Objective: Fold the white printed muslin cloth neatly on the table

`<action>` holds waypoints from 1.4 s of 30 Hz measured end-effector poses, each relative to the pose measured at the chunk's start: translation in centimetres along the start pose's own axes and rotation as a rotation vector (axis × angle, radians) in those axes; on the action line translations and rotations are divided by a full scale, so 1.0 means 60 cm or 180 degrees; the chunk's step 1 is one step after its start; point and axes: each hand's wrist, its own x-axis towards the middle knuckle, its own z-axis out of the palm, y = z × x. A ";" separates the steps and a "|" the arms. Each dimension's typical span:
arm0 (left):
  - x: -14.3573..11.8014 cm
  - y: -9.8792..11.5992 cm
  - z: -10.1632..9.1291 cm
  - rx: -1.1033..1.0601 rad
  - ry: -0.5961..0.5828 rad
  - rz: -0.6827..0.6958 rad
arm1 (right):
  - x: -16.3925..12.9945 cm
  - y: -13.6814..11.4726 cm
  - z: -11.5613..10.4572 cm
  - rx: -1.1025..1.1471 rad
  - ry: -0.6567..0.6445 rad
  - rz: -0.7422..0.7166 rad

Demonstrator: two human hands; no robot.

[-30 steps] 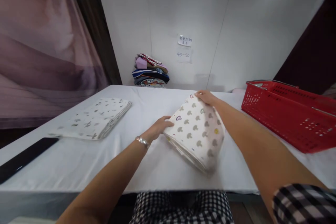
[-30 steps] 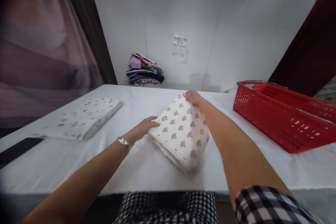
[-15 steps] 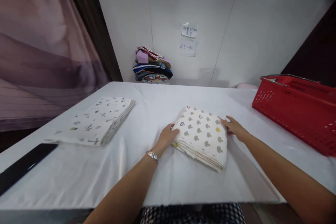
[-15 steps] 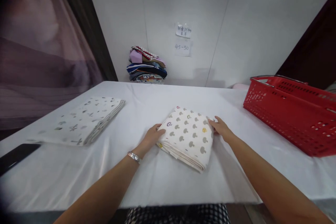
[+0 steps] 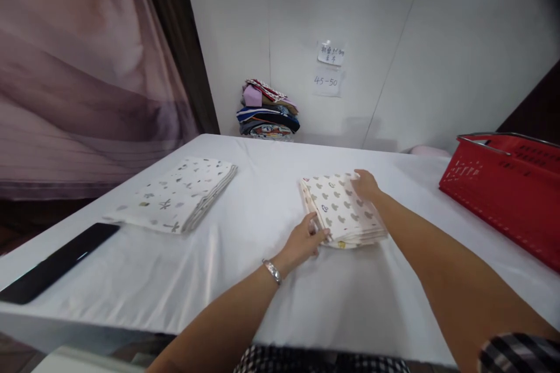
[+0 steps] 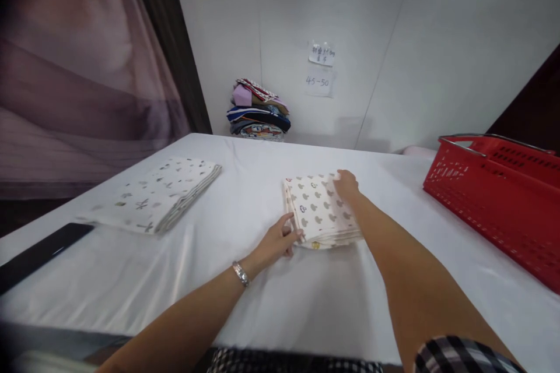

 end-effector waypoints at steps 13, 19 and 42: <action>0.132 0.024 -0.056 0.0045 0.0895 -0.0368 | -0.139 -0.143 0.061 -0.0356 -0.0687 -0.0494; 0.171 0.018 -0.063 -0.0059 0.0866 -0.0330 | -0.155 -0.163 0.077 -0.0966 -0.0917 -0.0429; 0.156 0.015 -0.065 0.0269 0.0466 -0.0450 | -0.123 -0.108 0.078 0.1011 -0.0953 0.0004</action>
